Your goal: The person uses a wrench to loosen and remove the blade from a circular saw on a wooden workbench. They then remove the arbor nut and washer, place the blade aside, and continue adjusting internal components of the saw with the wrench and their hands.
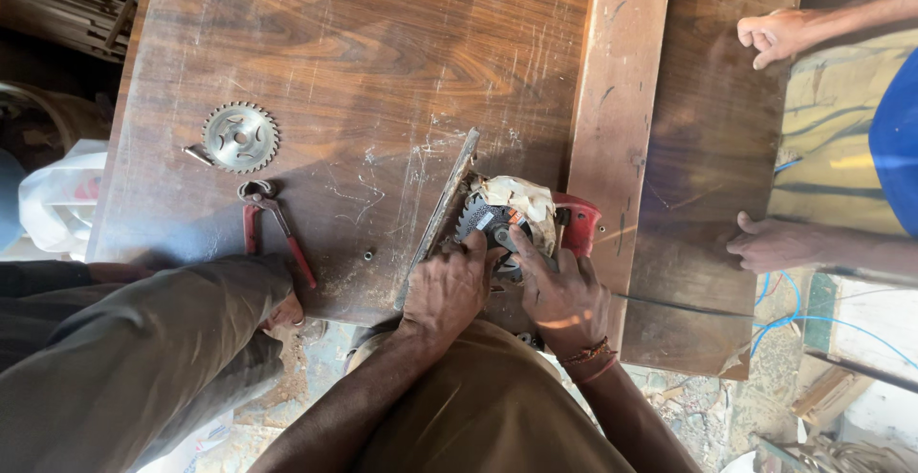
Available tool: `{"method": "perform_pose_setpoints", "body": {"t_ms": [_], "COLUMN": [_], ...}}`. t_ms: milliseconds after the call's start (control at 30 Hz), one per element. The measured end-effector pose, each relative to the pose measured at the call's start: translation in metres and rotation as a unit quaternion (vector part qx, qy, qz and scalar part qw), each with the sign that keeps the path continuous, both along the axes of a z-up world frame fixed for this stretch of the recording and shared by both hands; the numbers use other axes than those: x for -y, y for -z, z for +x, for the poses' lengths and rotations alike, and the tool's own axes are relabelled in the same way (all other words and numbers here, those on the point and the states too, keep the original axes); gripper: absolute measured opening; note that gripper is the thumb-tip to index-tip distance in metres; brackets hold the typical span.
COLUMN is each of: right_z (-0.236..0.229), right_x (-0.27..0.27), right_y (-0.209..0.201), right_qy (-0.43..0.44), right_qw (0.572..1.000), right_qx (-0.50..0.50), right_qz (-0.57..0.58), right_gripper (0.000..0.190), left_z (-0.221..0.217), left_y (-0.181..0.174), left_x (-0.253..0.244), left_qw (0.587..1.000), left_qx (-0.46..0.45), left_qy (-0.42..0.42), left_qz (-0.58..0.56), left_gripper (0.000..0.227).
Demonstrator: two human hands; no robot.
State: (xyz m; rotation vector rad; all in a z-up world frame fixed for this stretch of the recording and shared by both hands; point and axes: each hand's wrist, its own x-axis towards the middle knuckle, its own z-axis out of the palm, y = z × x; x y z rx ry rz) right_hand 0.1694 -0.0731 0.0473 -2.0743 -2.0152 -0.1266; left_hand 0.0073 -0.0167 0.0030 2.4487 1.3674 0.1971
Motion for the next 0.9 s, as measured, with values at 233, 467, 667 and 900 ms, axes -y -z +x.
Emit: {"method": "perform_pose_setpoints", "body": {"t_ms": [233,467,667,900], "right_z": [0.006,0.060,0.069,0.076], "right_x": [-0.002,-0.015,-0.045,-0.055], "right_y": [-0.004,-0.014,-0.019,-0.018], "right_qy": [-0.017,-0.145,-0.226,-0.153], "right_qw": [0.999,0.984,0.974,0.971], "right_qx": [-0.047,-0.010,0.005,-0.140], "right_qz": [0.015,-0.101,-0.031,-0.122], "right_gripper": [0.047,0.058,0.062,0.084], "left_z": [0.001,0.015,-0.002,-0.004], "left_y": [-0.002,-0.003,-0.012,-0.005], "left_x": [-0.001,0.019,0.014,-0.013], "left_qw": [0.998,0.981,0.962,0.961], "left_qx": [-0.007,-0.062,-0.082,0.018], "left_qy": [-0.005,0.041,0.206,0.225], "left_qz": [0.065,0.181,0.157,0.159], "left_gripper": [0.045,0.057,0.038,0.043]}}
